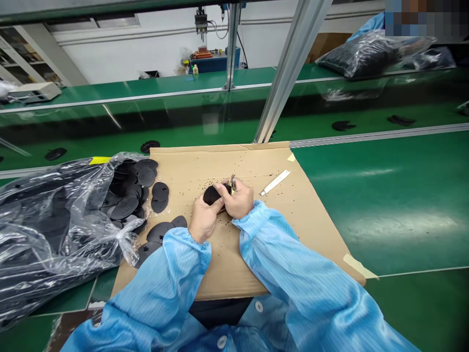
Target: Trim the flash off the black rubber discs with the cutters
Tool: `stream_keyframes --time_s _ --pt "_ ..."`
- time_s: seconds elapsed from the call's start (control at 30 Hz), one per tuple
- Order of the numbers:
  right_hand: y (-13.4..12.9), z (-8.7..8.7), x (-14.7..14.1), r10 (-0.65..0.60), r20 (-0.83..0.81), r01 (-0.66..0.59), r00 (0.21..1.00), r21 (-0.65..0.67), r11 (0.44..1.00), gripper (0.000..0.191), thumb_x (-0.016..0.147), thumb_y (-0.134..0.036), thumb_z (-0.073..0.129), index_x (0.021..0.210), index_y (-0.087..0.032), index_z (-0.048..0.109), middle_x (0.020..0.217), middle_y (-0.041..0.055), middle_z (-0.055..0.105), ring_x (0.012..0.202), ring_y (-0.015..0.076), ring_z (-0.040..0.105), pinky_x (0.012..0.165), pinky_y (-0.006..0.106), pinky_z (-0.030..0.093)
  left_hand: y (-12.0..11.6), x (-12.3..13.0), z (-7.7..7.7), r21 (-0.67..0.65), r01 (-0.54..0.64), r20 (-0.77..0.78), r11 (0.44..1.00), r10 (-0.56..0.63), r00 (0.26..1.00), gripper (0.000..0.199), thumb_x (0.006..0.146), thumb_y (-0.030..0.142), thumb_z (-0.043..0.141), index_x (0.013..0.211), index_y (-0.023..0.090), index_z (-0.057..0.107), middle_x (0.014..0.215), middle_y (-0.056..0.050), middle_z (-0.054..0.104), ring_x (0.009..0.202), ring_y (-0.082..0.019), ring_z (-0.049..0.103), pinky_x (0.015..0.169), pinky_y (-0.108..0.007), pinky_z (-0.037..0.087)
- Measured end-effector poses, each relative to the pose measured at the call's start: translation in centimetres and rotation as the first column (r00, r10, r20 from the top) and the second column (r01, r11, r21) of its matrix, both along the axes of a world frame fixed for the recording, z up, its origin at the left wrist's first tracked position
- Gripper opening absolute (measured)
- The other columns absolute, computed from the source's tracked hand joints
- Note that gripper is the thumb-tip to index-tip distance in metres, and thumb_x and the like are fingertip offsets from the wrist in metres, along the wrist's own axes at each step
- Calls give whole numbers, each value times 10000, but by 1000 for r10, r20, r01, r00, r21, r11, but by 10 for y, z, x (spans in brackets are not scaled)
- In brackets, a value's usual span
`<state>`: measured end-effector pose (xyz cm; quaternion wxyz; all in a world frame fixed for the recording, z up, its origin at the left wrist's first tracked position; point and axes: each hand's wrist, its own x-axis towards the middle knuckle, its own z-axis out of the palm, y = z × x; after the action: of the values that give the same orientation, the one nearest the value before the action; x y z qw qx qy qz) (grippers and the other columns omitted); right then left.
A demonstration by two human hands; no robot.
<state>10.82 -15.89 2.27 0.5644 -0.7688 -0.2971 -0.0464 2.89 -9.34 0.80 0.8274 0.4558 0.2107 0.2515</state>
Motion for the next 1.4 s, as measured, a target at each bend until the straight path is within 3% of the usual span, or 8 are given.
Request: stream_keyframes --time_s 0.2,0.3,0.53,0.67,0.8,0.93,1.2,1.4 --pt "1 2 -2 -51 -71 56 996 60 997 391 792 -574 601 707 -193 621 650 13 647 607 144 586 615 257 458 -2 1 -2 67 -21 -34 998 23 999 406 624 355 821 939 129 702 995 -100 722 989 -250 658 915 -393 509" --pt "-1 -1 0 20 -58 -13 998 111 994 349 825 -530 585 792 -186 632 721 20 662 661 147 599 660 261 471 -1 1 1 48 -42 -46 998 44 998 390 618 351 827 909 127 694 958 -90 720 954 -235 661 888 -374 518" --pt "-10 -13 14 183 -99 -154 978 241 958 270 869 -449 565 922 -190 617 780 11 638 700 143 585 691 277 488 18 -2 15 -234 8 -57 972 -22 998 356 686 289 791 983 162 641 865 -29 692 674 -123 637 562 -223 522" --pt "-12 -8 9 366 -35 -352 930 206 913 170 857 -341 575 914 -189 624 821 24 657 749 157 611 718 293 501 28 -4 20 -453 136 -49 881 -177 983 155 821 253 659 848 104 622 654 -13 607 485 -71 534 408 -159 424" --pt "-14 -2 2 374 126 -389 919 126 913 94 870 -245 539 891 -198 618 842 32 664 793 162 620 756 305 500 30 -6 22 -553 194 -26 810 -250 968 165 861 239 610 767 107 581 603 3 554 418 -37 438 351 -128 332" --pt "-15 1 2 340 264 -372 902 80 925 112 899 -230 504 919 -202 610 857 49 660 802 167 614 749 313 503 31 -6 17 -551 247 27 797 -279 960 104 834 213 645 871 131 593 655 19 561 427 -29 426 356 -121 321" --pt "-15 -2 4 313 442 -345 841 -10 939 132 911 -208 472 951 -212 598 884 67 670 844 192 619 792 352 517 31 -7 13 -463 284 79 839 -281 957 273 774 194 699 1016 195 574 725 30 561 458 -47 446 356 -139 303" --pt "-15 -3 2 284 432 -301 856 -29 953 131 888 -218 483 920 -217 610 877 64 674 857 203 624 812 364 516 30 -8 16 -405 287 60 868 -288 956 362 730 199 733 1038 211 544 721 31 542 460 -60 428 359 -155 257"
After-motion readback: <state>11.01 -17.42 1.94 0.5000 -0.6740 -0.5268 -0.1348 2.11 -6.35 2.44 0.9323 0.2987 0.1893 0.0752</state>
